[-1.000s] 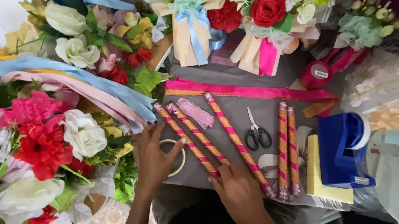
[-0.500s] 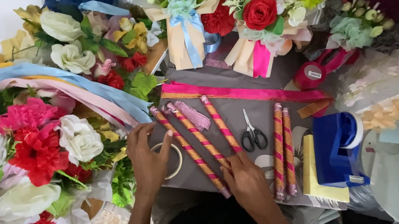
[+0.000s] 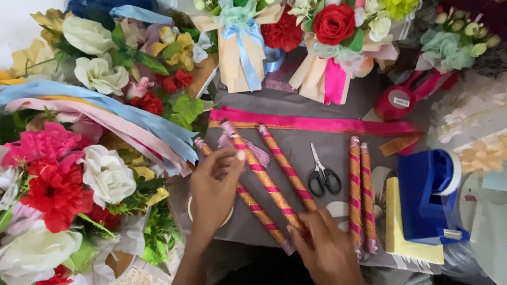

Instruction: Assembling and decorating small handles for floral arrangements by cutting and applying ribbon pieces.

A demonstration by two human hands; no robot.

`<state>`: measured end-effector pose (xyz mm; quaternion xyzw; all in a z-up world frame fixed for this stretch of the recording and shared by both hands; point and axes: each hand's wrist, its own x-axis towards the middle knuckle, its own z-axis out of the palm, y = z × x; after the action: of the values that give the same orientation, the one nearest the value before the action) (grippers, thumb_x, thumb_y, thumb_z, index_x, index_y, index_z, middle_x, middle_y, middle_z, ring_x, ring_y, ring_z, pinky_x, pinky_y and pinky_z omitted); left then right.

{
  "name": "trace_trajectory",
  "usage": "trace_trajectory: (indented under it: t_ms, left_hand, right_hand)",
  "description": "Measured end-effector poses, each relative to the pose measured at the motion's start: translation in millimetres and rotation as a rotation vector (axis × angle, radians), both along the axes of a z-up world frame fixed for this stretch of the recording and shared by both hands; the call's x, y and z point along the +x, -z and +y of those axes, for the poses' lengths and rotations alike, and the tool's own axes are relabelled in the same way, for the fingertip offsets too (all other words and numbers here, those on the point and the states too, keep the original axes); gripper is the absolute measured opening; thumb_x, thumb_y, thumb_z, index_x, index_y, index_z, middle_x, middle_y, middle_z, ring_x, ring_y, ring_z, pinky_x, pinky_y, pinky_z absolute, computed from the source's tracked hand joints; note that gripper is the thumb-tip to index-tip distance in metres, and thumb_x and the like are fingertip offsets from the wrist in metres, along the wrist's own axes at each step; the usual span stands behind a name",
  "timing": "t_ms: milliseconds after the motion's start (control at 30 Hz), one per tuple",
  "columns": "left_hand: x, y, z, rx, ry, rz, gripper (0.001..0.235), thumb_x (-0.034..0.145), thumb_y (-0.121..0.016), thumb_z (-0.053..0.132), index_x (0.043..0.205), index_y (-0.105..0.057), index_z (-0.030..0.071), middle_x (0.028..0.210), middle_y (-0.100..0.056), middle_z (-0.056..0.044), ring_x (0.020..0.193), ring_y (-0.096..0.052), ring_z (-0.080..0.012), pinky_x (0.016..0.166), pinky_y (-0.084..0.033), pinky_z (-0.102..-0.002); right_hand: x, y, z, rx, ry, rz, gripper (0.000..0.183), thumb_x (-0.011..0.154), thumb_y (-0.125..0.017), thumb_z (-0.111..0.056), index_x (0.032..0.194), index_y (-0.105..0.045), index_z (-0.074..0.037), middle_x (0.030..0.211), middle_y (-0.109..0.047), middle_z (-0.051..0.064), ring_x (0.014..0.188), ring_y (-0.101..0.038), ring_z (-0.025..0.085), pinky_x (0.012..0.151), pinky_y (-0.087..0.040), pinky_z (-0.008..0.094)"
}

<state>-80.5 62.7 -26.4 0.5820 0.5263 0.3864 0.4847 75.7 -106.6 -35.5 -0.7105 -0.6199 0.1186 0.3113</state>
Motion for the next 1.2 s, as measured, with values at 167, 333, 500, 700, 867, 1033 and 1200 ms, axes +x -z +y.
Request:
trace_trajectory:
  t_ms: [167, 333, 500, 700, 867, 1033, 1200]
  left_hand:
    - [22, -14, 1, -0.023, -0.080, -0.154, 0.024, 0.093, -0.071, 0.031, 0.083, -0.066, 0.010, 0.066, -0.061, 0.000, 0.062, -0.058, -0.0116, 0.066, -0.048, -0.028]
    - [39, -14, -1, -0.014, 0.043, -0.268, 0.046, 0.099, -0.059, 0.038, 0.067, -0.064, 0.006, 0.059, -0.072, -0.008, 0.055, -0.073, -0.0171, 0.066, -0.058, -0.029]
    - [46, -5, -11, -0.270, 0.420, -0.357, 0.033, 0.104, -0.055, 0.032, 0.097, -0.069, 0.003, 0.059, -0.051, -0.005, 0.043, -0.054, -0.0161, 0.046, -0.042, -0.028]
    - [48, -36, -48, -0.540, 0.716, -0.325, 0.037, 0.107, -0.048, 0.037, 0.093, -0.055, 0.004, 0.067, -0.040, -0.003, 0.051, -0.059, -0.0164, 0.046, -0.050, -0.029]
    - [54, -34, -57, -0.625, 0.778, -0.351, 0.035, 0.106, -0.047, 0.040, 0.104, -0.053, 0.006, 0.066, -0.036, -0.003, 0.054, -0.068, -0.0219, 0.049, -0.055, -0.030]
    - [54, -31, -56, -0.657, 0.755, -0.390, 0.034, 0.108, -0.048, 0.038, 0.102, -0.056, 0.006, 0.067, -0.033, -0.001, 0.045, -0.046, -0.0132, 0.040, -0.037, -0.027]
    - [53, -37, -53, -0.806, 0.761, -0.399, 0.051, 0.102, -0.042, 0.060, 0.092, -0.049, 0.011, 0.061, -0.031, 0.005, 0.043, -0.023, -0.0047, 0.039, -0.020, -0.020]
  right_hand:
    - [-18, -1, -22, 0.041, 0.024, -0.103, 0.023, 0.096, -0.066, -0.028, 0.109, -0.064, -0.009, 0.106, -0.065, 0.012, 0.098, -0.071, 0.022, 0.072, -0.064, 0.036]
    - [-27, 25, -32, 0.018, 0.064, 0.027, 0.018, 0.091, -0.075, -0.028, 0.098, -0.067, -0.013, 0.083, -0.062, 0.001, 0.066, -0.062, 0.011, 0.051, -0.056, 0.028]
    - [-10, 21, -23, -0.049, 0.313, 0.352, 0.029, 0.077, -0.085, -0.042, 0.095, -0.077, -0.021, 0.078, -0.072, -0.005, 0.061, -0.061, 0.012, 0.055, -0.050, 0.028]
    - [54, -56, 13, 0.119, 0.082, 0.469, 0.055, 0.095, -0.060, -0.036, 0.141, -0.058, -0.006, 0.143, -0.065, 0.012, 0.134, -0.061, 0.024, 0.111, -0.045, 0.036]
    - [72, -30, 19, 0.066, -0.015, 0.914, 0.026, 0.092, -0.072, -0.017, 0.114, -0.072, -0.003, 0.111, -0.076, 0.009, 0.099, -0.073, 0.018, 0.093, -0.059, 0.032]
    - [74, -27, 22, 0.131, -0.153, 1.185, 0.004, 0.093, -0.072, -0.004, 0.091, -0.071, 0.000, 0.092, -0.076, 0.013, 0.083, -0.073, 0.020, 0.082, -0.065, 0.034]
    - [76, -28, 21, 0.099, -0.037, 1.047, 0.012, 0.089, -0.077, -0.010, 0.083, -0.072, -0.002, 0.080, -0.075, 0.008, 0.077, -0.073, 0.016, 0.076, -0.064, 0.029]
